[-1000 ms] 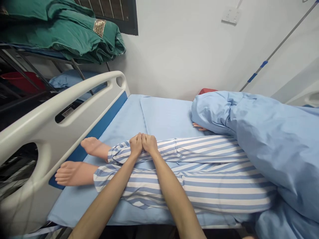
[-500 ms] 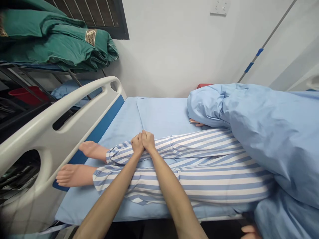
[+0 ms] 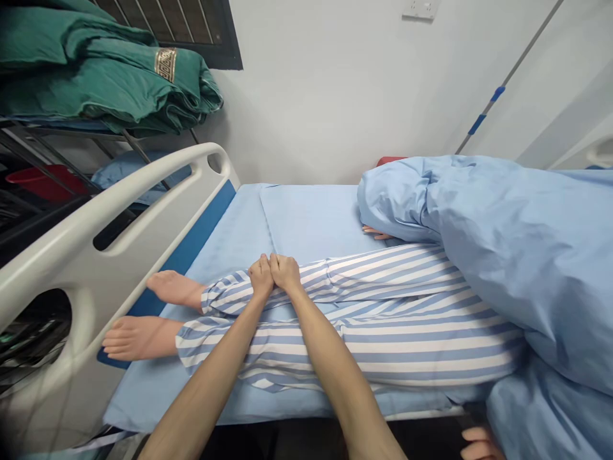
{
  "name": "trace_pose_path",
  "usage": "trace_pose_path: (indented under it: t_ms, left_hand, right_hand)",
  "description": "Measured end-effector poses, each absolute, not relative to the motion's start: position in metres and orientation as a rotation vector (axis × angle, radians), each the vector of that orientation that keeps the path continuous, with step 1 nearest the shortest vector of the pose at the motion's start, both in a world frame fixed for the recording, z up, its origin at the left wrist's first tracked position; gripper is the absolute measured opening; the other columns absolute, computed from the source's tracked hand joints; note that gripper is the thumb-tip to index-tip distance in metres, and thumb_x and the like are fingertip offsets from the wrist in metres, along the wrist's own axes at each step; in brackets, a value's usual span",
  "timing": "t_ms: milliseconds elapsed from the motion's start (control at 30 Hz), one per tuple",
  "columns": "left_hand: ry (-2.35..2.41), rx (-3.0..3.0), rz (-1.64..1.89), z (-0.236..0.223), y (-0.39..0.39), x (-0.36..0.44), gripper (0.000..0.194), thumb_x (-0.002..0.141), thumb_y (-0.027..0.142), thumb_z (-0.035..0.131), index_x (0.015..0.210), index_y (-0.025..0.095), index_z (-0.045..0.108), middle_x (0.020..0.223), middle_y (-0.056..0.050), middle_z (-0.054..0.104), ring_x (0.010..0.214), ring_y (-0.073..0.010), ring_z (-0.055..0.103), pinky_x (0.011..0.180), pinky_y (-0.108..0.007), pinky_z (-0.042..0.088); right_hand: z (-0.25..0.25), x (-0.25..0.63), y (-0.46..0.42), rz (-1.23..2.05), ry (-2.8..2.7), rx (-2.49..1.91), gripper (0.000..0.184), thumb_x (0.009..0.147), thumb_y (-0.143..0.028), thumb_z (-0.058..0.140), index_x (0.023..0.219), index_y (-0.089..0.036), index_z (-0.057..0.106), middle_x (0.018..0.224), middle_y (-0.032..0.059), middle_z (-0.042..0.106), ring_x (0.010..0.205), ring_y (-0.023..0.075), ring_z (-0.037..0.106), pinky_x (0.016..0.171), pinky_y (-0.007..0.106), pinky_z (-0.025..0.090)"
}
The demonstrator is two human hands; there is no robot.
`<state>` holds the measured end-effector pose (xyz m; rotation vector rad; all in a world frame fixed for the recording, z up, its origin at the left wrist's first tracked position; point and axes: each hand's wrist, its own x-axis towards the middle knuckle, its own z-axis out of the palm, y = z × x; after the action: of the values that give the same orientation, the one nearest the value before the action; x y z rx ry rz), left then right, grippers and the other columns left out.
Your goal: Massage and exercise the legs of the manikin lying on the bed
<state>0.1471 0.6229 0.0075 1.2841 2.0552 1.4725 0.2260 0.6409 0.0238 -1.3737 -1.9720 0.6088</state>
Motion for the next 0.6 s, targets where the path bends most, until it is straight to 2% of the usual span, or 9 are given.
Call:
trace_pose_path:
  t_ms: [133,267,400,500,600]
  left_hand:
    - [1.982,1.246,1.479,0.015,0.629,0.149,0.043,0.090,0.031,0.035,0.049,0.020,0.040,0.048,-0.001,0.045,0.051,-0.0123,0.040,0.058,-0.026,0.030]
    - [1.895,1.135,1.584,0.019,0.634,0.161,0.046,0.090,0.035,0.031,0.047,0.021,0.035,0.045,0.001,0.039,0.048,-0.0112,0.037,0.054,-0.026,0.029]
    - [1.919,1.256,1.486,0.013,0.628,0.174,0.047,0.090,0.036,0.033,0.046,0.020,0.037,0.045,-0.001,0.043,0.049,-0.0111,0.039,0.053,-0.026,0.027]
    - [2.000,1.271,1.437,0.011,0.625,0.176,0.047,0.090,0.033,0.033,0.045,0.020,0.037,0.045,-0.002,0.044,0.049,-0.0113,0.040,0.054,-0.027,0.027]
    - [2.016,1.268,1.418,0.013,0.626,0.173,0.048,0.091,0.033,0.032,0.045,0.020,0.037,0.046,-0.002,0.045,0.049,-0.0114,0.041,0.054,-0.026,0.028]
  right_hand:
    - [0.013,0.227,0.643,0.652,-1.904,-1.331,0.046,0.098,-0.033,0.034,0.062,-0.018,0.058,0.063,0.0020,0.061,0.059,0.0119,0.047,0.059,0.023,0.027]
    - [0.012,0.231,0.648,0.750,-1.759,-1.250,0.049,0.098,-0.036,0.030,0.057,-0.018,0.050,0.056,-0.0009,0.052,0.056,0.0110,0.042,0.057,0.023,0.027]
    - [0.006,0.234,0.653,0.828,-1.577,-1.224,0.048,0.096,-0.039,0.031,0.054,-0.019,0.042,0.052,-0.0026,0.043,0.053,0.0105,0.038,0.054,0.023,0.027]
    - [0.009,0.232,0.656,0.841,-1.560,-1.291,0.047,0.096,-0.038,0.032,0.054,-0.019,0.043,0.053,-0.0021,0.044,0.054,0.0109,0.039,0.054,0.023,0.028]
    - [0.020,0.231,0.657,0.780,-1.660,-1.373,0.047,0.097,-0.034,0.033,0.056,-0.018,0.050,0.056,0.0001,0.052,0.057,0.0118,0.043,0.056,0.023,0.028]
